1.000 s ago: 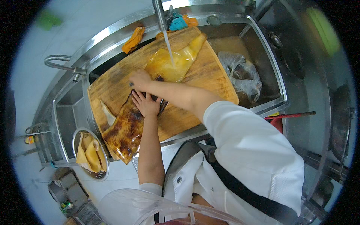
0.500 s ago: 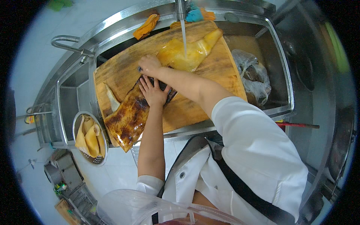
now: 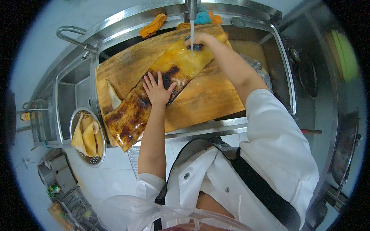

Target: The person scrubs a large piece of fish skin on a wooden cutting board using a steel wool pad under running water. They repeatedly rub the surface to remove charred or darkened areas, rinse the skin, and place cleaned sections into a nearby colander.

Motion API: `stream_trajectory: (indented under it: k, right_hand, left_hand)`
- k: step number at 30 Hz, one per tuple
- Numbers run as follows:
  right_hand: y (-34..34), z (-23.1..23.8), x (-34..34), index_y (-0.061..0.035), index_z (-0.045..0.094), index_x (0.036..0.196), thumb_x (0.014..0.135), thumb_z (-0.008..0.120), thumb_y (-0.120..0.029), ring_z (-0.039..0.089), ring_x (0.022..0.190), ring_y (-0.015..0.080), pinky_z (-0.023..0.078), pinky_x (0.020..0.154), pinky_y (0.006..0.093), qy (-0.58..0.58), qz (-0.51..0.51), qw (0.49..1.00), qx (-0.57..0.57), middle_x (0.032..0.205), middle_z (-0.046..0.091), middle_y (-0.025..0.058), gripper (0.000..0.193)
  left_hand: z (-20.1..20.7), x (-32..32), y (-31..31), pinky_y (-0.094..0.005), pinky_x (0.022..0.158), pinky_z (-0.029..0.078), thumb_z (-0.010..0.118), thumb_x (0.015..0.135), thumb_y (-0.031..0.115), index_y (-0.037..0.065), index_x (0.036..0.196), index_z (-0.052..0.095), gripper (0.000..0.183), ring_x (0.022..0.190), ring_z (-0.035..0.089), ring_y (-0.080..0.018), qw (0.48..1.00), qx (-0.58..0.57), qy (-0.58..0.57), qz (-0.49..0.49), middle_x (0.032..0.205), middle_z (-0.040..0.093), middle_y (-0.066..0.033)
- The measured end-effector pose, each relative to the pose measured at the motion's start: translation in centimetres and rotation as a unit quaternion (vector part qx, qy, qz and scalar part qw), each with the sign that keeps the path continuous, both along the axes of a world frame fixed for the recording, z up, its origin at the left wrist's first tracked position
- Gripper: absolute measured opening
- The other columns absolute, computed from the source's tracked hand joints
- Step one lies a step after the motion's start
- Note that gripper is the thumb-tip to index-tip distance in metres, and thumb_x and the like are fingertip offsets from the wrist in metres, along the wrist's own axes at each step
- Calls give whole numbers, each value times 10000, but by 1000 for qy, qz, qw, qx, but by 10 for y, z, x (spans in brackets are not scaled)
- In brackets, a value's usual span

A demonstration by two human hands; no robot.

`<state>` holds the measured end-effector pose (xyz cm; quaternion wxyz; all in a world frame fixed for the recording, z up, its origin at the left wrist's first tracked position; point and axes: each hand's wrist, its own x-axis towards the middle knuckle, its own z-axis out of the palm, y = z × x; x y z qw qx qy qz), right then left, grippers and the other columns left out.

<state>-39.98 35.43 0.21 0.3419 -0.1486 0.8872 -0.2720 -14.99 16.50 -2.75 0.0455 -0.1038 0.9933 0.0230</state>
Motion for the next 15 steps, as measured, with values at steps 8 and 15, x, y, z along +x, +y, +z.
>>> stream_trajectory:
  k: [8,15]
  right_hand:
    - [9,4,27,-49,616,956,650,676,-211,596,855,327,486,708,397,263,108,948,143,906,631,168,351]
    - [35,21,35,-52,598,1015,719,650,-258,594,925,308,485,758,415,283,-10,936,210,995,623,136,365]
  left_hand:
    - [0,-7,4,-479,1085,38,270,781,743,203,1429,142,854,1361,39,-339,999,-26,4,-24,1476,61,-165]
    - [6,-22,21,-509,1084,42,271,816,697,204,1429,141,798,1370,46,-274,998,10,-25,-65,1485,68,-111]
